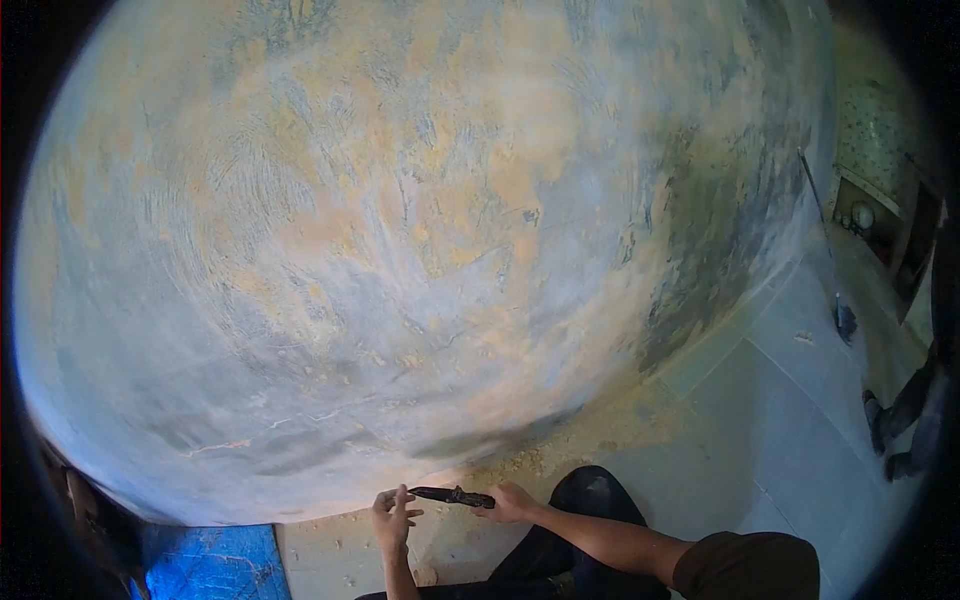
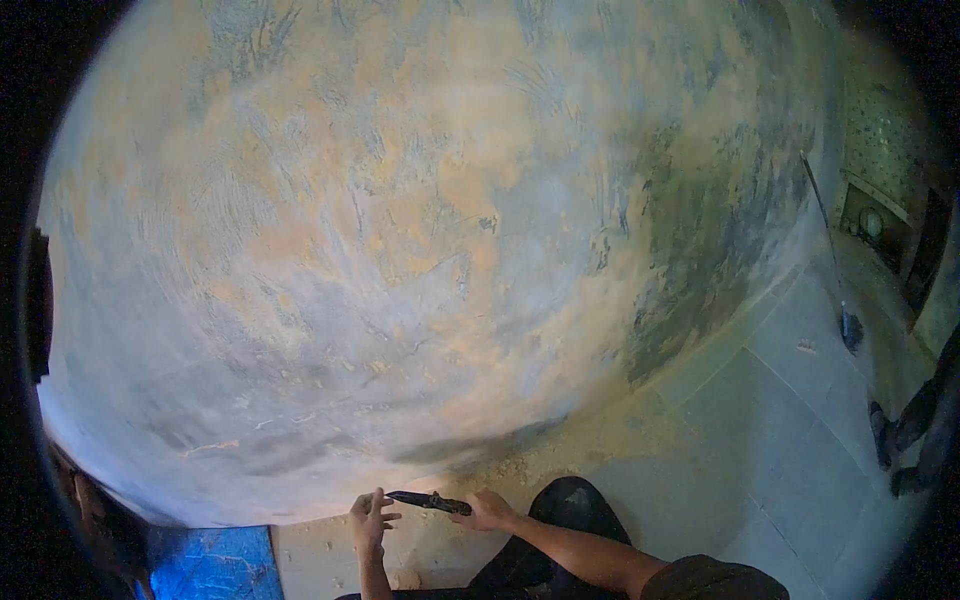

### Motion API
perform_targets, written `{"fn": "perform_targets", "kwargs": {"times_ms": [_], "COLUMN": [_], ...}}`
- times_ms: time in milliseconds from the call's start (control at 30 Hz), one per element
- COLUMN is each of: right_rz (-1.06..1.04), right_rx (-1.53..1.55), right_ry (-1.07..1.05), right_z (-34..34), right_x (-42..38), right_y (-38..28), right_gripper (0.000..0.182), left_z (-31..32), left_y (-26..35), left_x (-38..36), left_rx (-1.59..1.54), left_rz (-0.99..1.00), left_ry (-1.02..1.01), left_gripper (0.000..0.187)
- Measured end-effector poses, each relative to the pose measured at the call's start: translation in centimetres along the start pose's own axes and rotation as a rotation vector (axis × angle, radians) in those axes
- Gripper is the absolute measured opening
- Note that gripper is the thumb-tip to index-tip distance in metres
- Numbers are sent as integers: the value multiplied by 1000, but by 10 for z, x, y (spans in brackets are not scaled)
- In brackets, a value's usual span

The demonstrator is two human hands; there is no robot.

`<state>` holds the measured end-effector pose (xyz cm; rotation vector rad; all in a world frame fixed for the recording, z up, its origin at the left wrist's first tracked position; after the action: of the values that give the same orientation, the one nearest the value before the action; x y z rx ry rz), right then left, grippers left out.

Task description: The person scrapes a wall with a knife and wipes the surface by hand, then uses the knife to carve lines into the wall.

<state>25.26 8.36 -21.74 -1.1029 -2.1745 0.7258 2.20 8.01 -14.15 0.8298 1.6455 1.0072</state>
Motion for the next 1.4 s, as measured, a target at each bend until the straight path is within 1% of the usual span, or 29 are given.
{"fn": "perform_targets", "kwargs": {"times_ms": [67,167,300,367,500,600,767,900,967,1067,1167,1300,1400], "right_rz": [26,42,31,26,6,18,38,15,16,24,9,23,44], "right_rx": [-18,-10,2,8,-7,-1,-15,20,15,23,40,57,24], "right_ry": [-24,-44,-66,-42,-46,-74,-85,-38,-57,-64,-47,-75,-106], "right_z": [4,8,15,18,18,11,17,5,5,2,2,1,14], "right_x": [1,0,2,0,1,1,1,1,1,1,3,3,3], "right_y": [4,6,13,17,16,6,13,0,0,-3,-5,-7,5], "right_gripper": [38,38,39,41,44,44,43,43,44,44,45,45,45], "left_z": [13,24,22,21,17,14,8,4,2,1,0,-3,-5], "left_y": [1,-14,-18,-17,-17,-16,-11,-13,-12,-8,2,7,7], "left_x": [-5,2,7,6,9,10,7,9,12,11,7,3,5], "left_rx": [82,54,29,24,26,28,47,65,73,122,186,163,170], "left_rz": [25,18,22,21,49,69,95,87,96,133,239,237,230], "left_ry": [-47,-138,-98,-75,-46,-22,32,49,59,55,58,60,64], "left_gripper": [29,24,20,17,16,15,13,14,14,18,18,16,16]}}
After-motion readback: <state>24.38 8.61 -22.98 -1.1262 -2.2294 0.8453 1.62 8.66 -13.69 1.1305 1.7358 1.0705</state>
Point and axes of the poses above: each hand's wrist, its own x-axis towards the middle knuckle, its own z-axis out of the palm, y = z × x, the point moved 10 cm from there along x, towards the middle knuckle, and after that the axes turned 12 degrees about -z, right-handed, at the moved point
